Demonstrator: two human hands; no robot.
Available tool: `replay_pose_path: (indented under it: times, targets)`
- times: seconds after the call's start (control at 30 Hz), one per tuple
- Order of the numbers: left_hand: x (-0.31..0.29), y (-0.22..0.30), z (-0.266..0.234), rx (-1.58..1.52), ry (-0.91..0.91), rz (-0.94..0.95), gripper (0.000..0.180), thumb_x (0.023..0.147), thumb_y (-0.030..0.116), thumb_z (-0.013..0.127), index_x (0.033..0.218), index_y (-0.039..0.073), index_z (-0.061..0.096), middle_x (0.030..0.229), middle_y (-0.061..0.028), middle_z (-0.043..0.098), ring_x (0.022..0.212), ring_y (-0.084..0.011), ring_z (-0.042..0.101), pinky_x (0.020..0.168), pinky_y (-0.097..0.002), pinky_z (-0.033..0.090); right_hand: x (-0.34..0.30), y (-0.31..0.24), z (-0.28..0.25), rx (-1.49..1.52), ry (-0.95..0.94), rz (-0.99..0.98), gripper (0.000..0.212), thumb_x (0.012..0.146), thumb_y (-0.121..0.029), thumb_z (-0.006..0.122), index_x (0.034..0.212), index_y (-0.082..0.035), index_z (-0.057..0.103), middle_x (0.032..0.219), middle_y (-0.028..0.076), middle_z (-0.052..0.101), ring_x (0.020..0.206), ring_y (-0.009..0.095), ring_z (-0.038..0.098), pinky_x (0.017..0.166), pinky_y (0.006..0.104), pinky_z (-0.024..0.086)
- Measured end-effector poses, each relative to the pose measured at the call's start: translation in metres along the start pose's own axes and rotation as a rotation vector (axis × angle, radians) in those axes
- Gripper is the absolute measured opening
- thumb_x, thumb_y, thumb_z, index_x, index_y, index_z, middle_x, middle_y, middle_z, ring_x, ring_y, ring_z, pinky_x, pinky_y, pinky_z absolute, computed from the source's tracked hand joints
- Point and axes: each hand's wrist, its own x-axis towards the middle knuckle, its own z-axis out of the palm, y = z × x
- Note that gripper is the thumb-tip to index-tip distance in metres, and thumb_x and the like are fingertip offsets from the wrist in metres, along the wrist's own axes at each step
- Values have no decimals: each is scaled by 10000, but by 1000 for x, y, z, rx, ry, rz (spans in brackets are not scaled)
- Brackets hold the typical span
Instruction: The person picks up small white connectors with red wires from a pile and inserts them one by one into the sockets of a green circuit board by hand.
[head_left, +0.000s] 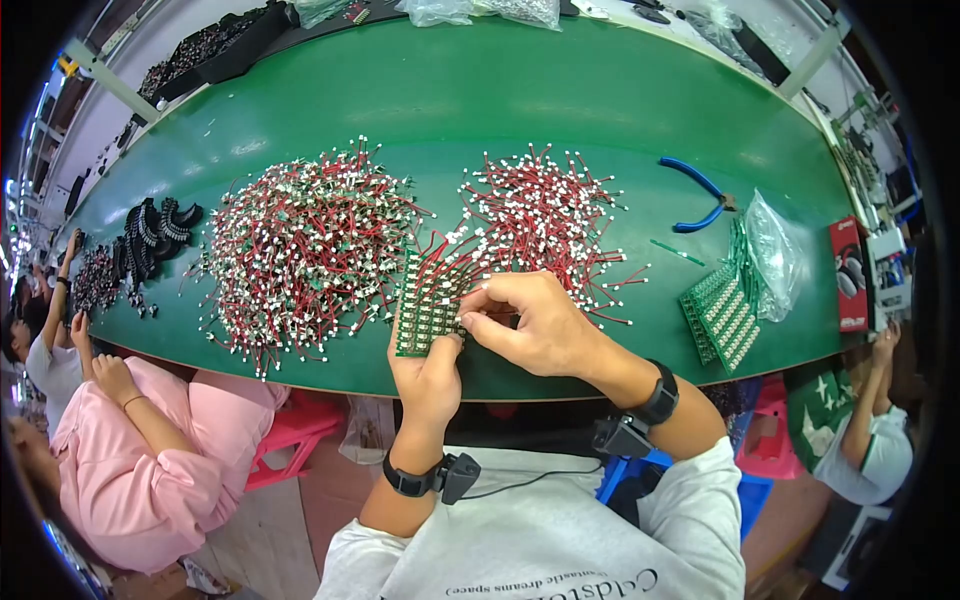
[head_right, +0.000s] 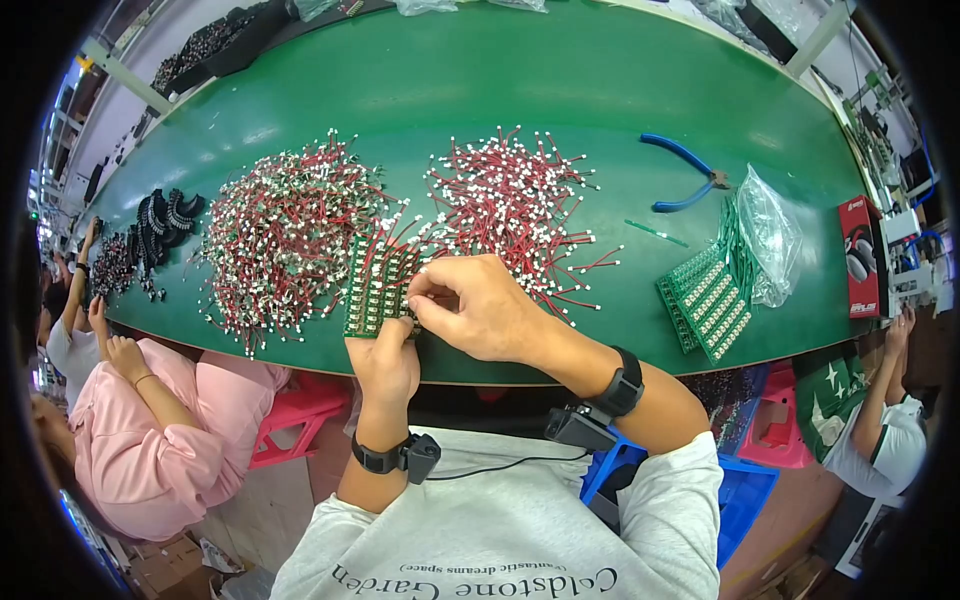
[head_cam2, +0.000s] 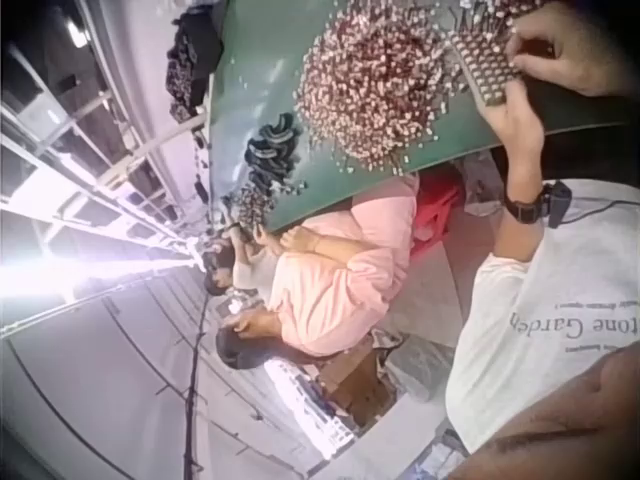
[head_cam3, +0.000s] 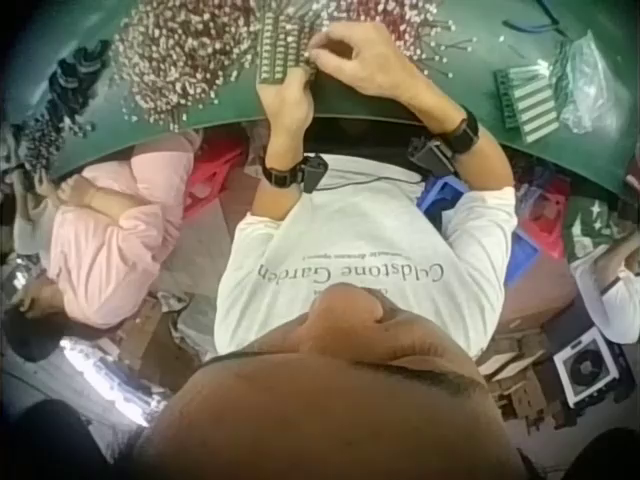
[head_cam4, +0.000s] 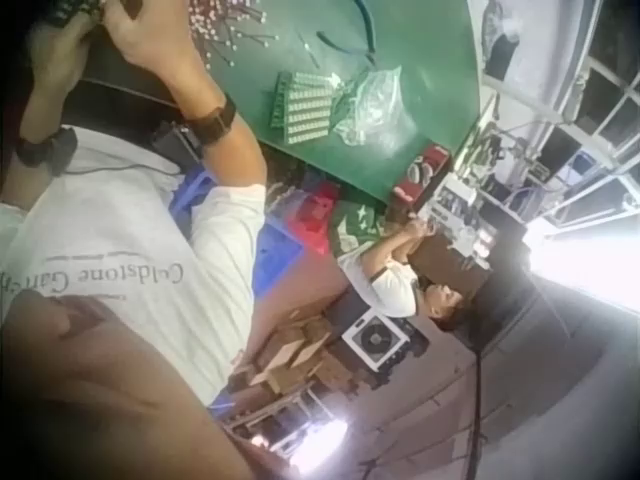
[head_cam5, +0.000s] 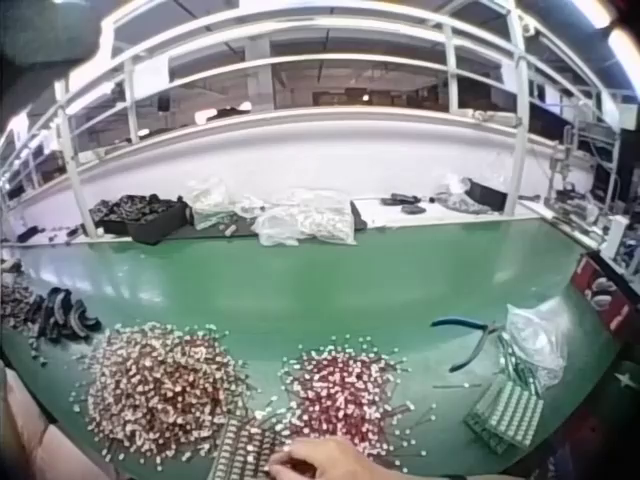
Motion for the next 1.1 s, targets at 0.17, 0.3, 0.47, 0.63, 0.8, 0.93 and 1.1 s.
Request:
replay_pose_path:
  times: [0.17, 0.3, 0.47, 0.63, 0.8, 0.93, 1.1]
  targets:
    - [-1, 0, -4, 70, -41, 1, 399, 821, -116, 495, 1209, -30, 527, 967, -4, 604, 782, -41, 542, 675, -201, 440, 2, 9, 3, 278, -35, 195, 141, 853, -98, 679, 878, 40, 688, 778, 101, 699, 696, 113, 653, 635, 277, 528]
    - [-1, -4, -6, 97, -33, -2, 517, 822, -122, 489, 1334, -49, 471, 1009, -11, 611, 814, -42, 557, 690, -198, 447, 3, 13, 3, 403, -45, 228, 157, 843, -89, 676, 875, 64, 682, 793, 99, 702, 708, 101, 652, 645, 263, 534]
    - [-3, -4, 3, 42, -10, 56, 316, 835, -150, 479, 1128, -56, 552, 1023, -82, 631, 860, -127, 622, 756, -251, 497, 0, -6, 7, -7, 117, 73, 152, 773, -59, 685, 880, 49, 670, 785, 123, 680, 695, 167, 686, 630, 301, 560]
    - [-2, -4, -9, 224, -234, 72, 663, 882, -153, 431, 1511, -80, 234, 1342, -140, 543, 1173, -166, 562, 1012, -304, 449, -2, 6, 12, -207, 218, -168, 145, 749, -50, 744, 855, 9, 663, 756, 89, 659, 594, 170, 633, 524, 276, 505]
    - [-1, 0, -3, 299, -283, 101, 660, 925, -129, 453, 1530, -59, 198, 1384, -162, 510, 1214, -184, 543, 1033, -325, 442, -1, 13, 13, -261, 237, -288, 153, 706, -28, 744, 834, 2, 666, 763, 103, 665, 639, 215, 655, 539, 314, 526]
    - [0, -1, -8, 249, -324, 69, 676, 918, -141, 447, 1537, -46, 192, 1370, -155, 521, 1213, -179, 544, 1037, -325, 438, -2, 15, 11, -291, 202, -317, 142, 709, -19, 736, 822, 18, 658, 760, 109, 661, 648, 237, 657, 556, 328, 536]
    - [-1, 2, -8, 247, -308, 57, 691, 909, -151, 443, 1541, -42, 186, 1357, -145, 528, 1193, -172, 553, 1032, -318, 435, -1, 13, 11, -288, 199, -330, 143, 704, -17, 737, 809, 21, 648, 762, 114, 656, 654, 258, 655, 556, 340, 530]
